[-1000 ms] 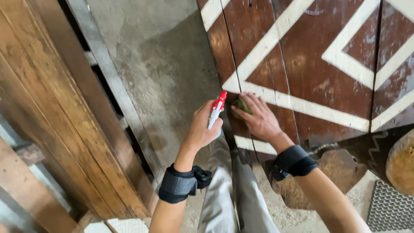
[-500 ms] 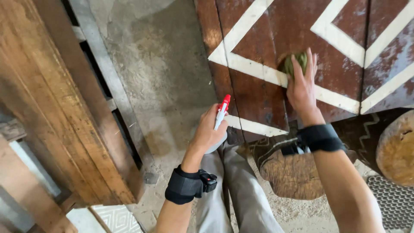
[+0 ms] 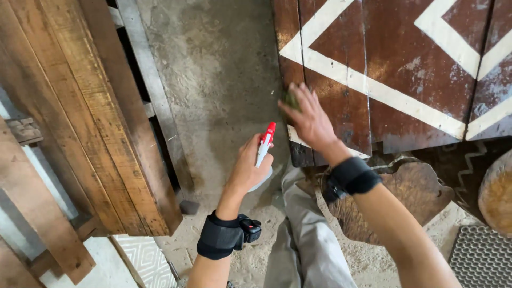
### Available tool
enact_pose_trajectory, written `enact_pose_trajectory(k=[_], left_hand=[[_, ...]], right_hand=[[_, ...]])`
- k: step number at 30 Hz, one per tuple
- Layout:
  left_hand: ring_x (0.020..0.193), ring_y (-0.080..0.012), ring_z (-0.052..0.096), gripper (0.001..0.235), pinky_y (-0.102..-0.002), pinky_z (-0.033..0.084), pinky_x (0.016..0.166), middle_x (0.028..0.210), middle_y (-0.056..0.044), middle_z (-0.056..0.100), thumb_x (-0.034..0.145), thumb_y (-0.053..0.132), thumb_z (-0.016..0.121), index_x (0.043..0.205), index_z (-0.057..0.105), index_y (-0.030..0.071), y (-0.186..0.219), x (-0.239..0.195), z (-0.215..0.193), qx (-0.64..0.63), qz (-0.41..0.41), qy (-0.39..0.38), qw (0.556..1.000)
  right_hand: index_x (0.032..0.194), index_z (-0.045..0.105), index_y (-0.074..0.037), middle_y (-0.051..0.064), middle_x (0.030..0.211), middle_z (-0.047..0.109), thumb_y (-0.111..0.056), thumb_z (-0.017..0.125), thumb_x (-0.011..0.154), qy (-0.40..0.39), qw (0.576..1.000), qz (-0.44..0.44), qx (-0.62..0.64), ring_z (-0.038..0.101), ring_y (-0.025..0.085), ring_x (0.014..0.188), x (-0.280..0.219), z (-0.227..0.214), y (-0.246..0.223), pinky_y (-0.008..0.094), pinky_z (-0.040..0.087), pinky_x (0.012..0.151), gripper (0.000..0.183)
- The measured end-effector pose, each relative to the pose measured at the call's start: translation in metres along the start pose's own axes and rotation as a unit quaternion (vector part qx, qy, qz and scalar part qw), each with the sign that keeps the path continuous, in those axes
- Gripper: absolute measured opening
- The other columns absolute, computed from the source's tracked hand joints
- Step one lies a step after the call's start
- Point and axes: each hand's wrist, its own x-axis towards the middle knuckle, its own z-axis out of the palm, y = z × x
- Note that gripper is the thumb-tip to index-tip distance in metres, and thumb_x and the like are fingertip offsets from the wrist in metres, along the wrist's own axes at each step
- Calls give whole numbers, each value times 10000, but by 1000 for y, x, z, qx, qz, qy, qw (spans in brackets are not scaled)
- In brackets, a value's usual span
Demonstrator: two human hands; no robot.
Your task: The person cleans several pieces of wooden furniture with geometric patterns. They spray a liquid from a bottle onto the surfaces and wipe them with a cloth, moving between a small table, a long table, and a stool.
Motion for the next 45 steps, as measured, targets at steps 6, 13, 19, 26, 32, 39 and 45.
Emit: enact_pose_trajectory(k=[6, 13, 19, 26, 32, 39, 45], left_hand=[[994, -399, 689, 317, -451, 543, 867, 1052, -179, 723, 825, 68, 587, 1138, 585, 19, 5, -13, 14, 6, -3, -23, 1000], [909, -440, 654, 268, -472, 527, 807, 976, -222, 673, 839, 53, 594, 1102, 580, 1, -2, -27, 29, 2, 0, -41, 999], [937, -399, 700, 253, -446, 548, 817, 994, -186, 706, 861, 71, 597, 1105, 571, 11, -9, -47, 36, -45, 2, -25, 999], [977, -433, 645, 282, -475, 525, 863, 1036, -204, 664, 824, 37, 580, 1104, 563, 6, -14, -83, 32, -13, 59, -18, 998], [968, -435, 638, 283, -481, 522, 852, 1033, -208, 655, 836, 43, 582, 1116, 561, 7, -23, -110, 45, 9, 83, -15, 996], [916, -430, 624, 256, -480, 513, 812, 996, -200, 646, 826, 35, 578, 1081, 565, 14, -20, -115, 70, 0, 58, -41, 998], [931, -429, 633, 271, -474, 512, 808, 1004, -195, 651, 819, 33, 583, 1090, 568, 25, -19, -113, 87, -26, 83, -16, 996]], right_hand=[[1434, 616, -257, 126, 1633, 370, -28, 596, 882, -92, 993, -32, -65, 359, 362, 1523, -95, -13, 40, 518, 342, 1250, 598], [1552, 516, -188, 213, 1655, 284, 26, 635, 960, -6, 985, 112, -128, 316, 506, 1513, -89, -42, 99, 680, 317, 1227, 641], [1589, 491, -194, 263, 1708, 179, -30, 618, 1070, 63, 979, 193, -27, 188, 585, 1540, -48, -8, 62, 653, 356, 1137, 559], [1479, 597, -211, 189, 1657, 320, -23, 638, 932, 40, 997, 36, -54, 281, 482, 1526, -83, 35, -32, 622, 273, 1228, 580], [1455, 609, -218, 142, 1621, 377, -15, 596, 865, -34, 999, 3, -39, 342, 428, 1508, -156, 18, -20, 587, 329, 1216, 625], [1533, 545, -184, 255, 1679, 255, -48, 565, 1037, 67, 978, 168, -103, 217, 534, 1517, -184, -5, 69, 655, 276, 1203, 514], [1641, 428, -122, 266, 1700, 157, -67, 585, 1077, 131, 955, 248, -97, 109, 580, 1521, -142, 0, 101, 726, 209, 1195, 588]])
